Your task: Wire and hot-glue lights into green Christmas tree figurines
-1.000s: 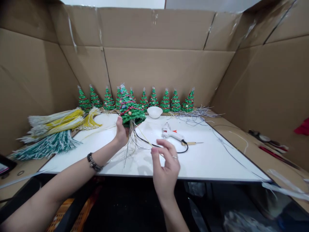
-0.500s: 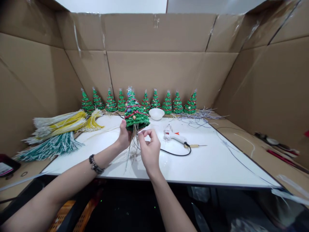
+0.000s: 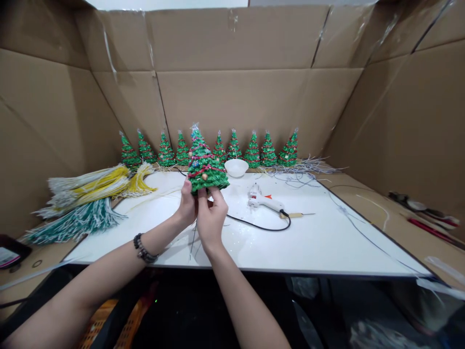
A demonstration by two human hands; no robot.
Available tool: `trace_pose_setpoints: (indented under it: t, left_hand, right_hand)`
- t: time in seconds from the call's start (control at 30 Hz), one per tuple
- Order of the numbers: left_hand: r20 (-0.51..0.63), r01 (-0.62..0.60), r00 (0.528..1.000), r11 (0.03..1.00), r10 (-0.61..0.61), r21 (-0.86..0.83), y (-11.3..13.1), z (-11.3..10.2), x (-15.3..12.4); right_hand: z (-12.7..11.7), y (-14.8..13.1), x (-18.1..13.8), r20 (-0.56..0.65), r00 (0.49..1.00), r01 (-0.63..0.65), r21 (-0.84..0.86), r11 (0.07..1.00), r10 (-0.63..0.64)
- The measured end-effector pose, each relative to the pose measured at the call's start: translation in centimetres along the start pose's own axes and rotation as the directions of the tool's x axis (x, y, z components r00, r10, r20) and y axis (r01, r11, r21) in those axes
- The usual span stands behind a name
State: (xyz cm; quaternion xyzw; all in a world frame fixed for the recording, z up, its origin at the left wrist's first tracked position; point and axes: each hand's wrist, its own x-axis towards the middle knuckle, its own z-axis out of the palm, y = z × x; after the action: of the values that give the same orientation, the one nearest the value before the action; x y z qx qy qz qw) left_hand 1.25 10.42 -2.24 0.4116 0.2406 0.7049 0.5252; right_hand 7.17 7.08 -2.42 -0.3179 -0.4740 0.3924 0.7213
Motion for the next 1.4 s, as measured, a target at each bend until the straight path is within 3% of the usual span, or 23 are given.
trace_pose_setpoints:
  t: [0.2,0.37,0.5,1.0,1.4]
  left_hand:
    - [0.034,-0.125,0.992,0.989,0.122,0.083,0.0,0.2,-0.3]
    - [-0.012,-0.243,0.969,0.955,0.248,0.168,0.1,0.2,-0.1]
    - [-0.022,-0.271,0.958,0.931,0.284,0.247,0.0,0.0,-0.1]
    - [-0.114,-0.158,0.978,0.978,0.174,0.135,0.0,1.1,-1.0]
    - [-0.057,-0.044,0.997,0.999,0.045,0.024,-1.1,0.4,-0.9]
  right_hand:
    - [0.8,0.4,-0.2,-0.160,0.987,-0.016,-0.004,1.000,0.016]
    - [1.2,0.4,-0.5,-0.101,0.995,0.030,0.120,0.992,-0.018]
    - [1.2,0.6,-0.8,-0.077,0.997,0.008,0.159,0.987,0.004]
    - [1.1,1.3,-1.0,-0.026,0.998,-0.061,0.139,0.988,0.065]
    - [0.2,0.9,-1.1,0.048,0.996,-0.078,0.171,0.982,0.071]
